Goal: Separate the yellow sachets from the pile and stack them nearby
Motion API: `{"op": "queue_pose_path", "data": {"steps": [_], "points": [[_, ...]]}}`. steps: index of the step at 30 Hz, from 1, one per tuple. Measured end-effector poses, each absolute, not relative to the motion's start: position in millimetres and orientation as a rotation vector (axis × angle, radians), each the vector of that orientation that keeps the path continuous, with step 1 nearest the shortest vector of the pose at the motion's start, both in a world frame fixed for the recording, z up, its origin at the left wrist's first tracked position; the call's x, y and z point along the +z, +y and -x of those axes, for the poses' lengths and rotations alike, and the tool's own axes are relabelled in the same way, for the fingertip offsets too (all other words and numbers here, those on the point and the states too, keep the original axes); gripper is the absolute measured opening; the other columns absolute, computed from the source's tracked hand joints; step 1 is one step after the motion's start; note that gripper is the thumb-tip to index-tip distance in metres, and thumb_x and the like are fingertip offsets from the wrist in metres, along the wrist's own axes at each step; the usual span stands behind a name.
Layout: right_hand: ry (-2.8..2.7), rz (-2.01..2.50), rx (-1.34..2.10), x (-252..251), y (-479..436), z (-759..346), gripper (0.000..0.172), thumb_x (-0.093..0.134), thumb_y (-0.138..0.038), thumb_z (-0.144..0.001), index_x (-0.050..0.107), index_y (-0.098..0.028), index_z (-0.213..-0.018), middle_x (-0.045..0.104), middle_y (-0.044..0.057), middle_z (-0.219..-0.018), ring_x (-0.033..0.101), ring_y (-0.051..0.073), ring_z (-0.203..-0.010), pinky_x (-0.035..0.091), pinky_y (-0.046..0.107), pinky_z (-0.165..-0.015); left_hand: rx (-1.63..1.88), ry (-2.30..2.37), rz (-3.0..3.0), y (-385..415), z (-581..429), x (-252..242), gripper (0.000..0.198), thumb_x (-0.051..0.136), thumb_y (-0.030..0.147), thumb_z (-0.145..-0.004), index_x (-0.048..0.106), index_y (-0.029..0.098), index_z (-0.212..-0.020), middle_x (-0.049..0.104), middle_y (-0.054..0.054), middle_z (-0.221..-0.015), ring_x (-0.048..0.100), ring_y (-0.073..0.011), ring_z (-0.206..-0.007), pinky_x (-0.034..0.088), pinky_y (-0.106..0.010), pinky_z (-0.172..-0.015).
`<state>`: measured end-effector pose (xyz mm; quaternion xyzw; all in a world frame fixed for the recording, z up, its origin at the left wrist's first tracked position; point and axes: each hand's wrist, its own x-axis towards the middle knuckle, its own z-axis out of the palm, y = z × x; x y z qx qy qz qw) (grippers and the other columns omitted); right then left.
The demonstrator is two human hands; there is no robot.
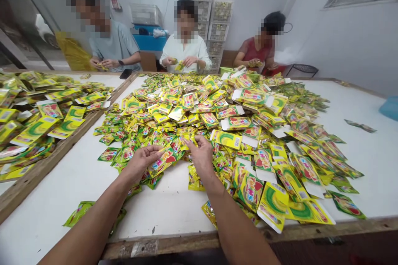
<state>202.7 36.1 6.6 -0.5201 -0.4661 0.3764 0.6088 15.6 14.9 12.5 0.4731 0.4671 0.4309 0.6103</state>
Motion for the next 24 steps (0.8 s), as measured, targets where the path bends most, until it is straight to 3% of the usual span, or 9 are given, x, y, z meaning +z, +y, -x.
{"op": "queue_pose_path", "data": {"steps": [3,7,14,21,24], "points": [[-1.077,1.165,0.811,3.2,36.0,-199.5,0.039,0.071,-0.050,-0.060,0.046,-0.020,-0.064,0.047,-0.004,-0.064,0.046,0.012,-0.062,0.045,0.027,-0.063,1.035,1.039,-1.031,14.9,-14.6,17.7,0.038,0.077,0.039,-0.060,0.066,0.013,-0.085,0.063,0.000,-0.062,0.054,-0.0110,-0.052,0.039,-0.021,-0.048],[-1.136,1.167,0.886,6.4,33.5,-201.0,0.039,0.073,-0.046,-0.058,0.044,-0.020,-0.063,0.040,-0.006,-0.059,0.039,0.010,-0.056,0.039,0.024,-0.055,1.050,0.977,-0.882,15.1,-12.9,24.1,0.038,0.080,0.036,-0.054,0.066,0.011,-0.079,0.066,-0.004,-0.064,0.059,-0.0136,-0.054,0.044,-0.024,-0.055],[-1.497,1.307,0.879,18.5,27.4,-206.6,0.035,0.069,-0.045,-0.061,0.047,-0.019,-0.055,0.036,-0.005,-0.056,0.032,0.010,-0.054,0.026,0.023,-0.050,0.998,0.996,-1.076,14.0,-12.2,19.0,0.033,0.075,0.037,-0.065,0.067,0.014,-0.087,0.068,-0.004,-0.072,0.061,-0.0140,-0.064,0.044,-0.022,-0.060],[-1.354,1.374,0.831,2.6,24.1,-189.2,0.027,0.065,-0.044,-0.065,0.061,-0.018,-0.058,0.047,-0.004,-0.053,0.041,0.011,-0.055,0.034,0.024,-0.053,0.995,1.026,-0.997,12.5,-24.9,17.5,0.042,0.081,0.033,-0.056,0.066,0.014,-0.090,0.070,-0.005,-0.079,0.064,-0.0163,-0.067,0.048,-0.026,-0.065],[-1.397,1.295,0.708,8.8,21.5,-188.7,0.025,0.062,-0.043,-0.071,0.065,-0.020,-0.061,0.057,0.001,-0.066,0.051,0.015,-0.067,0.042,0.027,-0.063,1.025,0.966,-0.894,13.1,-27.9,17.6,0.042,0.082,0.030,-0.054,0.066,0.014,-0.089,0.071,-0.004,-0.074,0.065,-0.0165,-0.066,0.049,-0.027,-0.066]]}}
